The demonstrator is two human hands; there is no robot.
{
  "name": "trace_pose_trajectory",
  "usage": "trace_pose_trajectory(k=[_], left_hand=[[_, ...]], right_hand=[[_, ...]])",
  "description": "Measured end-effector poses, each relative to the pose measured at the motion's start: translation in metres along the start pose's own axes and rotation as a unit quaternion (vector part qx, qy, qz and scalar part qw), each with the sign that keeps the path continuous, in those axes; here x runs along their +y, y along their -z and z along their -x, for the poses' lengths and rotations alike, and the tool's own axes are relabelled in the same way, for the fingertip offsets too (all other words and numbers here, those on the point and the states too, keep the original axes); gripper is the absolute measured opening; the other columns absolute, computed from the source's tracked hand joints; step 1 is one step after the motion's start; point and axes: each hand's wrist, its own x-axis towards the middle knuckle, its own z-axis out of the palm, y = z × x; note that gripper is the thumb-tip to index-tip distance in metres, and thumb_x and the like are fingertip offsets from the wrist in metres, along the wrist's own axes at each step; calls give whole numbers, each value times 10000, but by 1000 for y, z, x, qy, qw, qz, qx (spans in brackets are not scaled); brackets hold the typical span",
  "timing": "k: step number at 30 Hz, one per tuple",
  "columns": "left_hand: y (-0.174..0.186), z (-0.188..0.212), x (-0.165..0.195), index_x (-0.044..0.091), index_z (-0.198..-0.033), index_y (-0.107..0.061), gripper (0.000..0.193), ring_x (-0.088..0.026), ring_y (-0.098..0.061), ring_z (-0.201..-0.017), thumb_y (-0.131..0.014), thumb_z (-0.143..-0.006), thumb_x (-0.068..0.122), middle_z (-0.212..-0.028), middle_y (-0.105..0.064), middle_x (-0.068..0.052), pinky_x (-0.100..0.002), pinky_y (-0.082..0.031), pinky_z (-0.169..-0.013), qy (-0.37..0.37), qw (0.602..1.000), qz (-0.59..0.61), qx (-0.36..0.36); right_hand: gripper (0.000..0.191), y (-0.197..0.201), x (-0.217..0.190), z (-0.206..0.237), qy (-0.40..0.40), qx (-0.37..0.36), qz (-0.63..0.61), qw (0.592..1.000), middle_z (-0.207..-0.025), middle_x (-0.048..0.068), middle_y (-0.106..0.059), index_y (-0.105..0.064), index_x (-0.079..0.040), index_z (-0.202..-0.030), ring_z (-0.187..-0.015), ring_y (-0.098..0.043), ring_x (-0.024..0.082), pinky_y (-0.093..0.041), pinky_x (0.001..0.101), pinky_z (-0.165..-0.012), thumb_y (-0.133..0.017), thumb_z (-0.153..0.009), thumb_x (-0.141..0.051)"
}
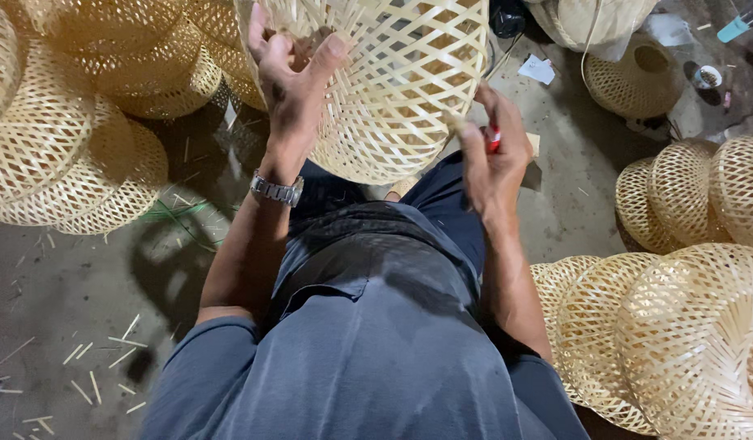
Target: The person sits on the floor holding a woven bamboo lampshade on their lap and trims off excess bamboo strip ends around its rim with a small knife, rotating the lampshade to work around the edge, then sets it down with other finished lampshades.
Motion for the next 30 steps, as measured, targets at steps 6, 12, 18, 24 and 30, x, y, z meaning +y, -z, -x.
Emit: trace_pose_trajectory(k=[6,12,18,24,30], left_hand=[[-2,1,1,-44,-1050,-619,587,-284,-396,-1394,-846,-874,468,-1507,-331,-154,-431,-413,-1153,-63,997,-43,20],[-1,-1,15,-45,-1084,-600,587,-275,-354,-1431,-799,-917,481,-1596,-298,-135,-415,-403,-1160,-100,992,-82,-11],[-12,0,12,62,-1558,-150,1069,-350,-212,-1532,-816,-843,497,-1622,-148,-181,-543,-386,-1236,-4,996,86,4],[-5,-7,3,37,-1382,-480,618,-286,-180,-1585,-853,-991,336,-1719,-159,-107,-527,-241,-1339,-151,980,-131,21],[3,-14,2,-5,-1267,-484,699,-345,-218,-1578,-838,-874,451,-1662,-111,-196,-553,-512,-1144,-54,998,39,-21]], right_hand=[[452,-3,6,-4,-229,24,-238,944,-731,-74,-561,-604,33,-1449,-590,-451,10,-326,204,-532,-674,-1072,-206],[526,-7,12,8,-239,45,-270,932,-783,-40,-604,-572,39,-1482,-578,-488,18,-360,201,-517,-701,-1006,-142],[557,-25,24,25,-177,28,-275,945,-1470,65,-598,-500,57,-1493,-904,-612,35,-512,207,-798,-719,-985,-5],[567,-21,33,34,-201,-36,-258,944,-1375,35,-637,-523,55,-1489,-856,-554,16,-464,183,-766,-726,-963,-7],[437,1,16,22,-261,34,-277,924,-1117,-14,-659,-620,20,-1384,-680,-503,22,-377,179,-590,-697,-971,-99]])
